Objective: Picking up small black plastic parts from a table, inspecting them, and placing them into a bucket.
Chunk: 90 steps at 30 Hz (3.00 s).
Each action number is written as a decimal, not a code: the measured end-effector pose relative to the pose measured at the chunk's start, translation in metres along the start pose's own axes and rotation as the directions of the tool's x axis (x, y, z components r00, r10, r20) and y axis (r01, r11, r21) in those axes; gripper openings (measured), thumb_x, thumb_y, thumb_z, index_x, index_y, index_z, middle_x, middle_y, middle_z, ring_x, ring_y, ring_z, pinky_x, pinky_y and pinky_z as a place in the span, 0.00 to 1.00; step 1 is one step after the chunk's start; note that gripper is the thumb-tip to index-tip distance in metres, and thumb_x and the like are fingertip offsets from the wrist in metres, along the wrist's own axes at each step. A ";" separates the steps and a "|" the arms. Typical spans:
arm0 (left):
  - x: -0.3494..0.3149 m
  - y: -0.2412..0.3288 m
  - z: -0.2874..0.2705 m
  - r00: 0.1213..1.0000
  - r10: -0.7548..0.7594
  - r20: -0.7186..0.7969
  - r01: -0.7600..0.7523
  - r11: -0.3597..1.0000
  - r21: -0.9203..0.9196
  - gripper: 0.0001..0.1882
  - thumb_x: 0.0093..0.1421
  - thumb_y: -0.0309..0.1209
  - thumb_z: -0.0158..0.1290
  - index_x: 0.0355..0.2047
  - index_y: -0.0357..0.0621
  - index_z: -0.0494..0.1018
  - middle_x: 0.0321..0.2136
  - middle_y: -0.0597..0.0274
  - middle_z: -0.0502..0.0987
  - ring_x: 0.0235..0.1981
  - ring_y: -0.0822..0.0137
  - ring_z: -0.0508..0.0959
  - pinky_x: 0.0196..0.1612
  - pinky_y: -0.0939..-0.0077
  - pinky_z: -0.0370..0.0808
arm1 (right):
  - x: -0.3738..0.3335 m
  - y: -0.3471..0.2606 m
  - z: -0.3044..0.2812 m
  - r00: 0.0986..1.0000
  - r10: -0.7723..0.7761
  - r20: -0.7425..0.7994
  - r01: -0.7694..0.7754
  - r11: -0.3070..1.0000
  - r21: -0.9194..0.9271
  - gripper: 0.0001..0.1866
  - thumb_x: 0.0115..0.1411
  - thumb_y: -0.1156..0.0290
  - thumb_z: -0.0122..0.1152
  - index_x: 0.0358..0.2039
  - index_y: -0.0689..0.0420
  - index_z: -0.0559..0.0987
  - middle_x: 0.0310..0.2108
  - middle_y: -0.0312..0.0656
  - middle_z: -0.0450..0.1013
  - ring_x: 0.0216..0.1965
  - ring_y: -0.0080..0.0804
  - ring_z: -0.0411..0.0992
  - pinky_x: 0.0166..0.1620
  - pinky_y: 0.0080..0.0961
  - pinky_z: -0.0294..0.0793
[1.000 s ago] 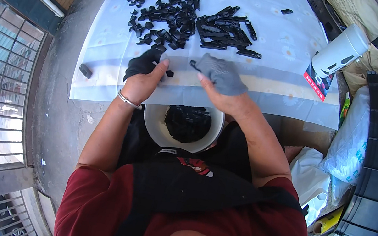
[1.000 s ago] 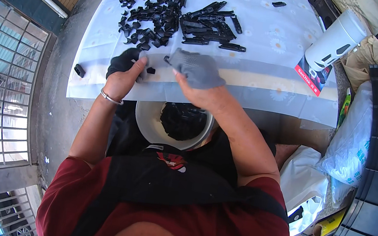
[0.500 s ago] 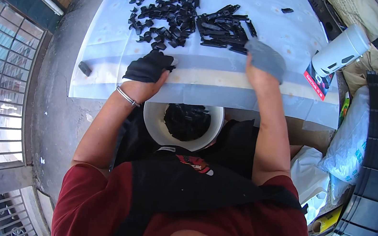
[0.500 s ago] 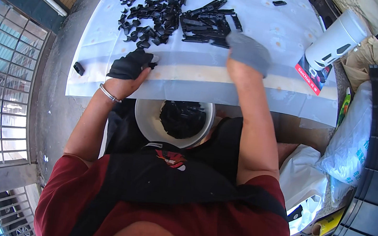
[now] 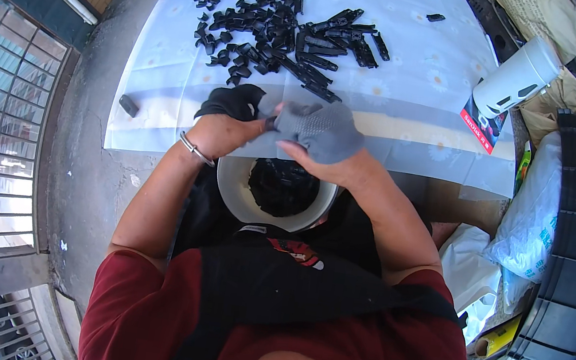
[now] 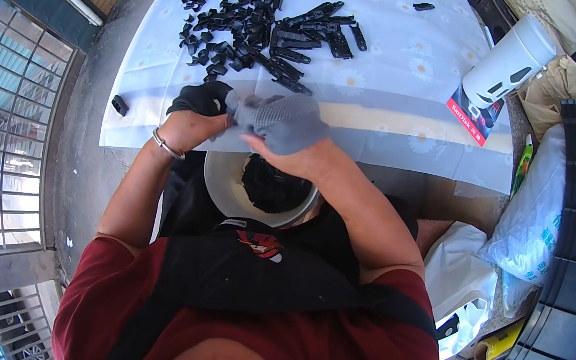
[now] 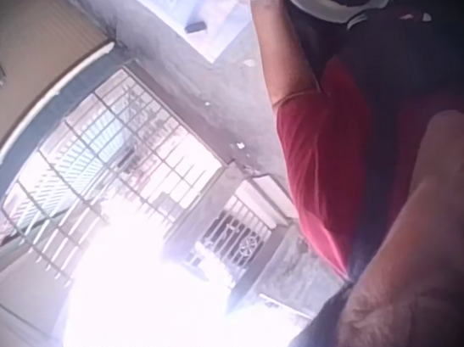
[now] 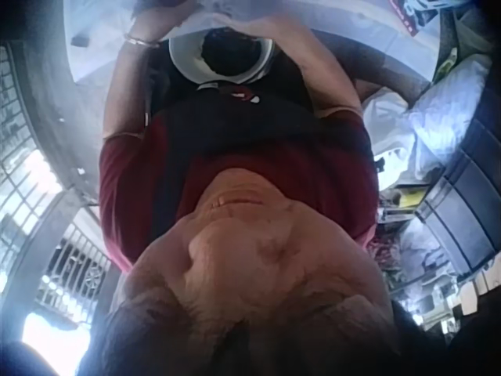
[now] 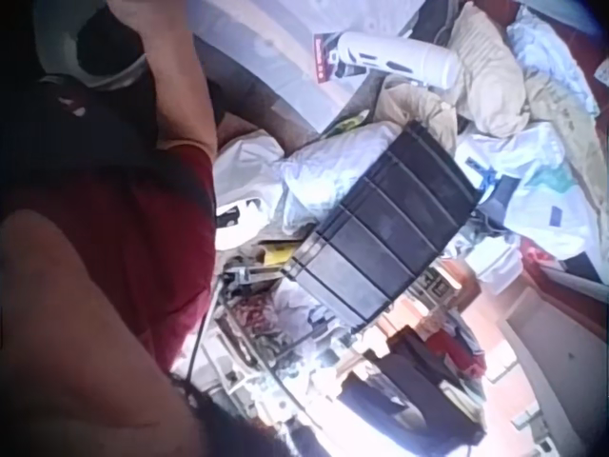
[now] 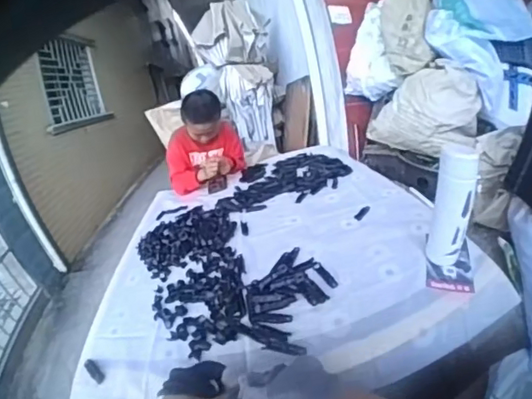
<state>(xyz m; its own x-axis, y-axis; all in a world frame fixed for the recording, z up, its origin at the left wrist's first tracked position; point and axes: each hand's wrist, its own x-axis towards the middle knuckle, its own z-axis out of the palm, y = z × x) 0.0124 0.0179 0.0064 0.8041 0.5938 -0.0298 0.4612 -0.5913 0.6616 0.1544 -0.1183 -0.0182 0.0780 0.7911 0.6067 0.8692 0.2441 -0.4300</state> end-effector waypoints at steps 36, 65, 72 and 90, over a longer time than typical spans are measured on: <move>-0.031 0.009 0.008 0.970 0.239 -0.040 -0.239 0.971 -0.017 0.17 0.60 0.37 0.37 0.23 0.38 0.69 0.20 0.45 0.71 0.24 0.45 0.71 0.28 0.59 0.67 | -0.007 -0.022 0.007 0.987 -0.090 0.134 0.104 0.989 -0.102 0.13 0.48 0.64 0.57 0.35 0.53 0.76 0.33 0.40 0.72 0.34 0.40 0.70 0.38 0.33 0.67; 0.044 -0.051 -0.016 0.953 0.217 -0.214 -0.058 0.817 0.573 0.15 0.47 0.30 0.49 0.36 0.41 0.71 0.32 0.53 0.74 0.33 0.55 0.74 0.38 0.67 0.71 | 0.000 0.020 -0.005 0.991 0.120 0.062 -0.074 0.868 -0.490 0.13 0.43 0.71 0.52 0.33 0.53 0.74 0.28 0.41 0.70 0.33 0.36 0.69 0.36 0.34 0.68; 0.022 -0.018 -0.018 0.966 -0.181 -0.185 0.115 0.941 -0.317 0.10 0.51 0.28 0.47 0.35 0.39 0.71 0.21 0.58 0.74 0.19 0.68 0.75 0.24 0.77 0.72 | -0.001 0.012 0.006 0.993 0.065 -0.102 -0.083 0.978 -0.189 0.09 0.49 0.69 0.54 0.31 0.55 0.75 0.28 0.42 0.72 0.29 0.42 0.69 0.33 0.36 0.67; -0.007 0.005 0.035 0.999 0.023 0.048 0.021 0.660 -0.751 0.11 0.57 0.23 0.43 0.41 0.35 0.67 0.31 0.59 0.74 0.31 0.71 0.74 0.35 0.80 0.73 | 0.007 0.001 -0.009 0.987 0.128 0.098 -0.136 0.988 0.077 0.15 0.48 0.64 0.60 0.37 0.56 0.75 0.32 0.43 0.72 0.31 0.43 0.70 0.35 0.32 0.69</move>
<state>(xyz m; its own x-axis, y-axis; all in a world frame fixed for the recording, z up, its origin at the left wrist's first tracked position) 0.0221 -0.0084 -0.0163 0.8312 0.5536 -0.0506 0.0395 0.0319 0.9987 0.1603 -0.1173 -0.0083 0.1407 0.8670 0.4781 0.8102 0.1767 -0.5589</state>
